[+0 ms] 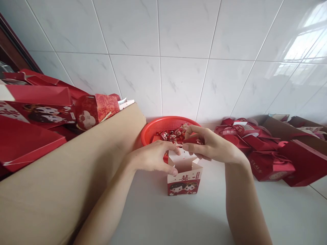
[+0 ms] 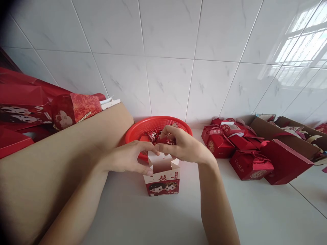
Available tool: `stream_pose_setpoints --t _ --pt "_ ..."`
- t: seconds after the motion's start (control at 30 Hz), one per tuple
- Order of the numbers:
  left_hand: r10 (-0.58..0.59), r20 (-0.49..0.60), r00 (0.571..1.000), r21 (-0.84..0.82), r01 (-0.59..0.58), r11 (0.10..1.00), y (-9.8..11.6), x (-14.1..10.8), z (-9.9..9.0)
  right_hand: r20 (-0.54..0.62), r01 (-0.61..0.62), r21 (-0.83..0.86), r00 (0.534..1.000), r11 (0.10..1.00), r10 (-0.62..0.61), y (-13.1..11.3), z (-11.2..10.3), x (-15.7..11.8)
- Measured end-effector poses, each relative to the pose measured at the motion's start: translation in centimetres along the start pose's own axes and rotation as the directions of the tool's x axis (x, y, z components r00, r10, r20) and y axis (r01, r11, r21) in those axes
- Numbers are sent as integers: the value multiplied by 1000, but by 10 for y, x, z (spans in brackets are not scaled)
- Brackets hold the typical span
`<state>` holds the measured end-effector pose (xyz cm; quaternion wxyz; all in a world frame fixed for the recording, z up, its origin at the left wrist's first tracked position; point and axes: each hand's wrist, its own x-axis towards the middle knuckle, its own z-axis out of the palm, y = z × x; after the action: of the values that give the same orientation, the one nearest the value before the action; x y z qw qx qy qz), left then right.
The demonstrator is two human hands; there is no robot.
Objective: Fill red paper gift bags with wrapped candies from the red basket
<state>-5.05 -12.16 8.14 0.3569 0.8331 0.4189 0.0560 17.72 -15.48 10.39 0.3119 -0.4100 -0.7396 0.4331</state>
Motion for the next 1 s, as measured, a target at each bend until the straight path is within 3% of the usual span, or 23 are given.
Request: stream_pose_setpoints --t 0.1,0.17,0.33,0.5,0.6,0.83,1.0 --pt "7 12 1000 9 -7 1000 3 0 -1 106 -32 69 994 997 24 3 -2 2" --pt "-1 24 1000 16 0 1000 5 -1 -2 111 -43 59 993 997 36 8 -1 5" --pt "36 -17 999 65 -34 997 5 1 -3 71 -82 -146 993 986 93 13 5 11" --pt "76 -19 997 97 -73 993 3 3 -2 181 -68 -364 973 929 142 6 8 9" --pt "76 -23 997 78 -74 994 0 4 -1 205 -47 -377 970 925 133 5 8 9" --pt "54 -55 997 52 -52 997 -6 4 1 97 -26 -341 993 940 63 9 6 6" --pt "102 -85 991 73 -96 993 -5 4 1 -108 20 -266 993 964 -50 5 -3 0"
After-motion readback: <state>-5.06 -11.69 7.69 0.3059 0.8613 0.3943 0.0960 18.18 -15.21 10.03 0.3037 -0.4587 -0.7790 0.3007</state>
